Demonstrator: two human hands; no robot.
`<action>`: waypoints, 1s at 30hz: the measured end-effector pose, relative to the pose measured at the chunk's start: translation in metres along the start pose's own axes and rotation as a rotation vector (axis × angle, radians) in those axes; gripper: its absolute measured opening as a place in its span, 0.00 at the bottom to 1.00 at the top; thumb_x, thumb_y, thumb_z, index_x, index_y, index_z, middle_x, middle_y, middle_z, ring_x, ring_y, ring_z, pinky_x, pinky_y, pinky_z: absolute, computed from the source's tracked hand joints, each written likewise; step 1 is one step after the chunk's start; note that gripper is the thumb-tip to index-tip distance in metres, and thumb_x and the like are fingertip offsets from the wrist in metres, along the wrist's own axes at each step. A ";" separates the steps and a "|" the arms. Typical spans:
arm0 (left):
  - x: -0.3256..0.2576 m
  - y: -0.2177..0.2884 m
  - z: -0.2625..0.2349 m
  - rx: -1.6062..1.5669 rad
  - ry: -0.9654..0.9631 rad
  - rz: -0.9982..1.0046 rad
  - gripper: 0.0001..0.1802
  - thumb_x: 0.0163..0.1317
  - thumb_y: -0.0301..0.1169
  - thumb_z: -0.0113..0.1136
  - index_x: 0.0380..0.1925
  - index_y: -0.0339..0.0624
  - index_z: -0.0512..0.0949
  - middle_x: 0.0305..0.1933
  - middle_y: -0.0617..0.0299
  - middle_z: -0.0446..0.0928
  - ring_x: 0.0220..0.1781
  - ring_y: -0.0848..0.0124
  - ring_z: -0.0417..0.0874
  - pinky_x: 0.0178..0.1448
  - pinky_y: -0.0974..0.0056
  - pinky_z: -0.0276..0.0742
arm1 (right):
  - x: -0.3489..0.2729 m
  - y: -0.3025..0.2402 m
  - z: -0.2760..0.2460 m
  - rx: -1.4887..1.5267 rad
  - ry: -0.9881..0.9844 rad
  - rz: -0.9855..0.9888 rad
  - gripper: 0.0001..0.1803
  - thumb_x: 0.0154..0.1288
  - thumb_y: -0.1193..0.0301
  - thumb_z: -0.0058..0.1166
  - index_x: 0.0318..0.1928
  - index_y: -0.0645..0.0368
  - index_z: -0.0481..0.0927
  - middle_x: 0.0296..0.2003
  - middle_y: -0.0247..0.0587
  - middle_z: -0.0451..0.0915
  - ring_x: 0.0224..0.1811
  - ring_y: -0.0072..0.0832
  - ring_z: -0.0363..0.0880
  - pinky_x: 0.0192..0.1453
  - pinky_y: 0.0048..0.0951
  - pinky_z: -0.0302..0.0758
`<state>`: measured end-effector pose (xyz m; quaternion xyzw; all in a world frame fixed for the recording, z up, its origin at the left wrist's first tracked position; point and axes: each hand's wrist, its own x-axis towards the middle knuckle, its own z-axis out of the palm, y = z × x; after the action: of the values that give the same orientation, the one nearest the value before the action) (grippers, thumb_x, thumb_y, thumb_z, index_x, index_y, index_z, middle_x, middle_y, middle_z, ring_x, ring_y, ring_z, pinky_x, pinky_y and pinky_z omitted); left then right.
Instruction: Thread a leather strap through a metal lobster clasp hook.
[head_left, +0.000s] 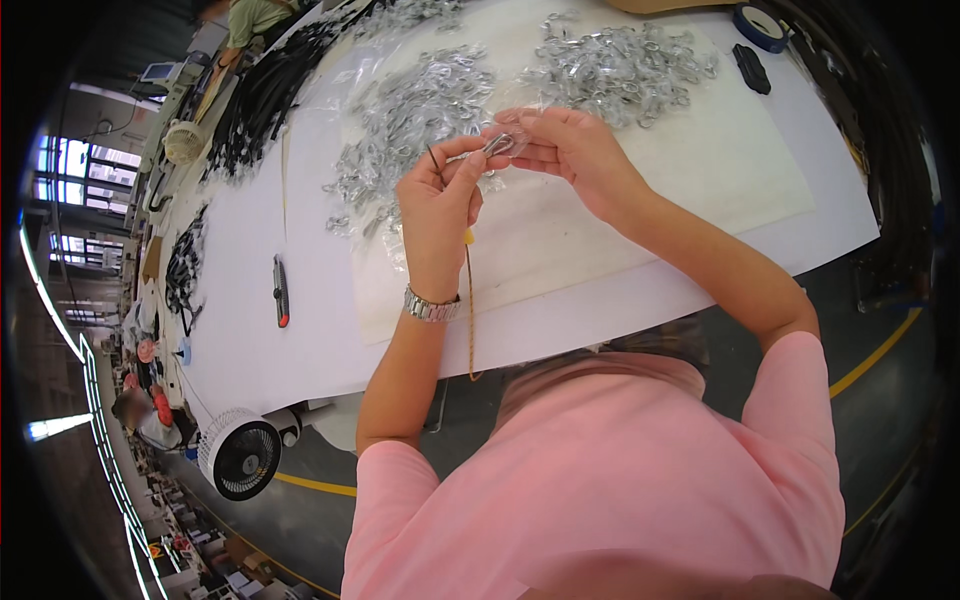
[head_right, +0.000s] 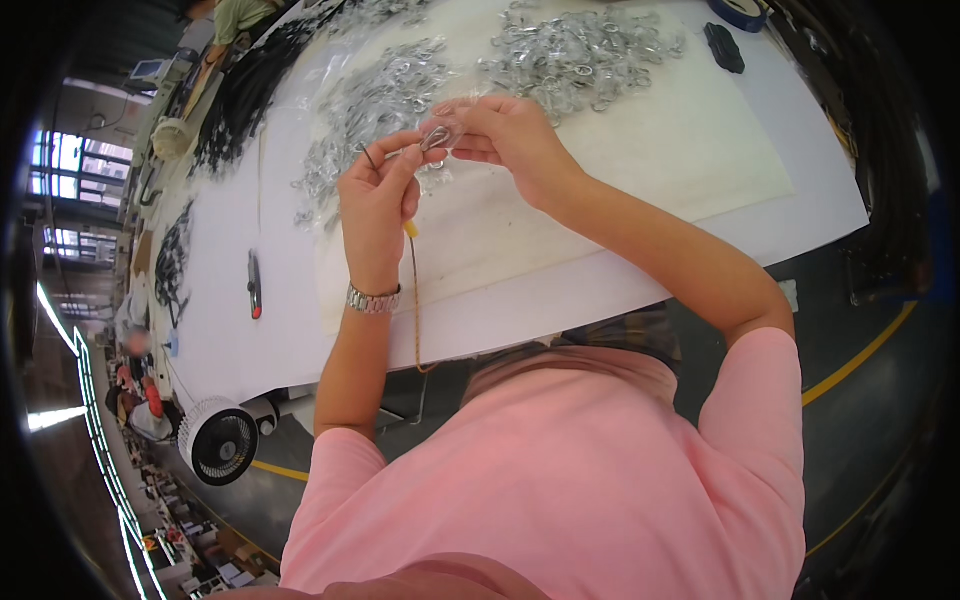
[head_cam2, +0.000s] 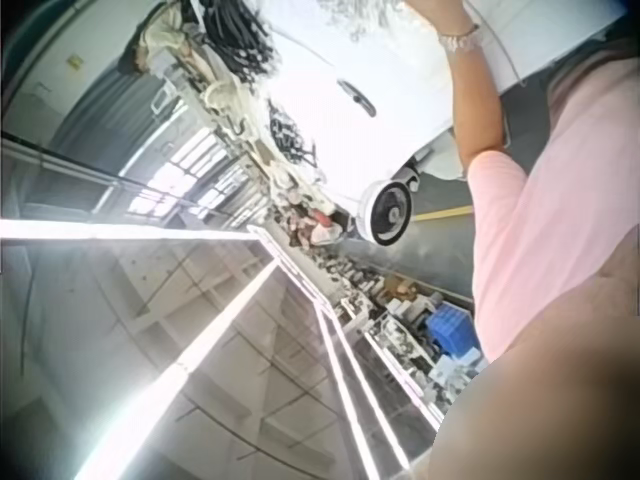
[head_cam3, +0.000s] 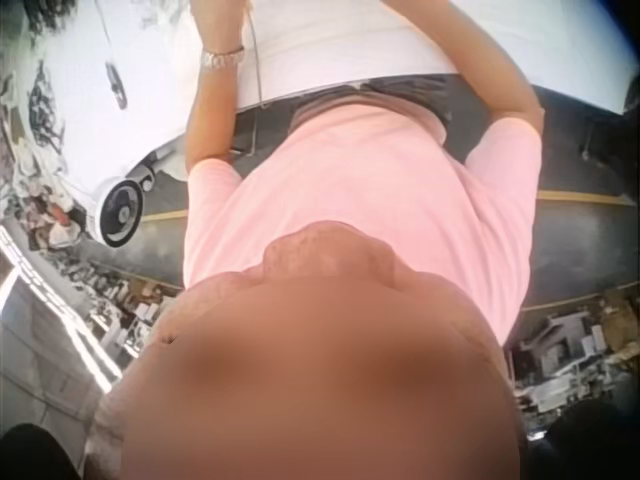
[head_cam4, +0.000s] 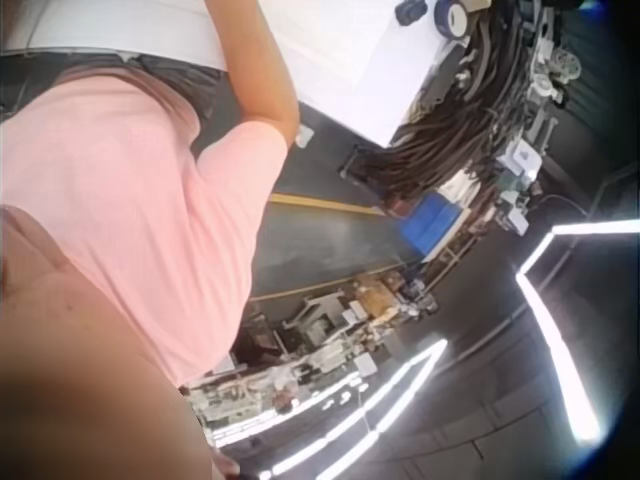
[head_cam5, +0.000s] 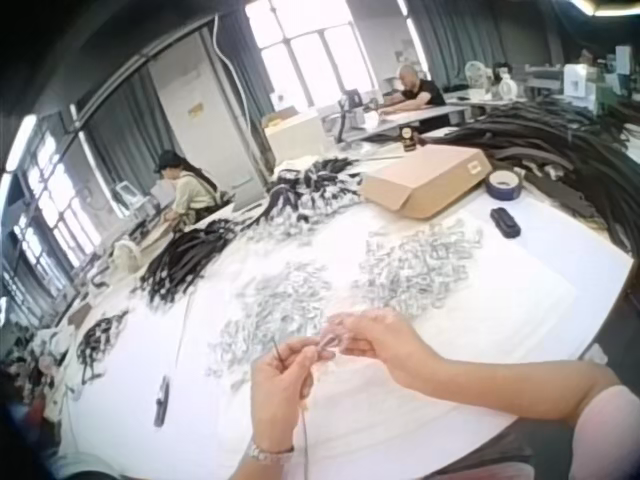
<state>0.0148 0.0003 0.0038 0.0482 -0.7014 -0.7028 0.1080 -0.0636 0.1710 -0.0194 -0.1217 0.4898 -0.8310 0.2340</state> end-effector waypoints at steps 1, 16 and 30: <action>0.000 -0.001 0.002 -0.007 0.014 0.015 0.11 0.72 0.27 0.61 0.50 0.33 0.80 0.36 0.53 0.89 0.17 0.87 0.64 0.21 0.77 0.57 | -0.001 0.001 0.001 0.039 -0.020 -0.012 0.18 0.75 0.67 0.54 0.56 0.67 0.82 0.50 0.43 0.88 0.50 0.27 0.88 0.60 0.28 0.81; -0.004 0.001 0.008 0.024 0.024 0.052 0.14 0.72 0.27 0.62 0.54 0.34 0.76 0.36 0.52 0.89 0.18 0.86 0.64 0.21 0.78 0.57 | -0.001 0.004 -0.002 0.071 -0.030 0.012 0.16 0.79 0.64 0.53 0.52 0.66 0.82 0.49 0.45 0.87 0.52 0.29 0.87 0.66 0.32 0.81; -0.005 0.001 0.005 0.015 0.028 0.037 0.14 0.72 0.27 0.62 0.53 0.32 0.77 0.37 0.51 0.88 0.18 0.86 0.64 0.21 0.78 0.56 | 0.001 -0.004 -0.005 0.090 -0.013 0.037 0.17 0.81 0.63 0.48 0.51 0.64 0.83 0.52 0.47 0.87 0.54 0.28 0.87 0.66 0.32 0.80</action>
<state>0.0182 0.0065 0.0046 0.0457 -0.7058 -0.6948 0.1304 -0.0672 0.1760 -0.0188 -0.1075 0.4526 -0.8468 0.2580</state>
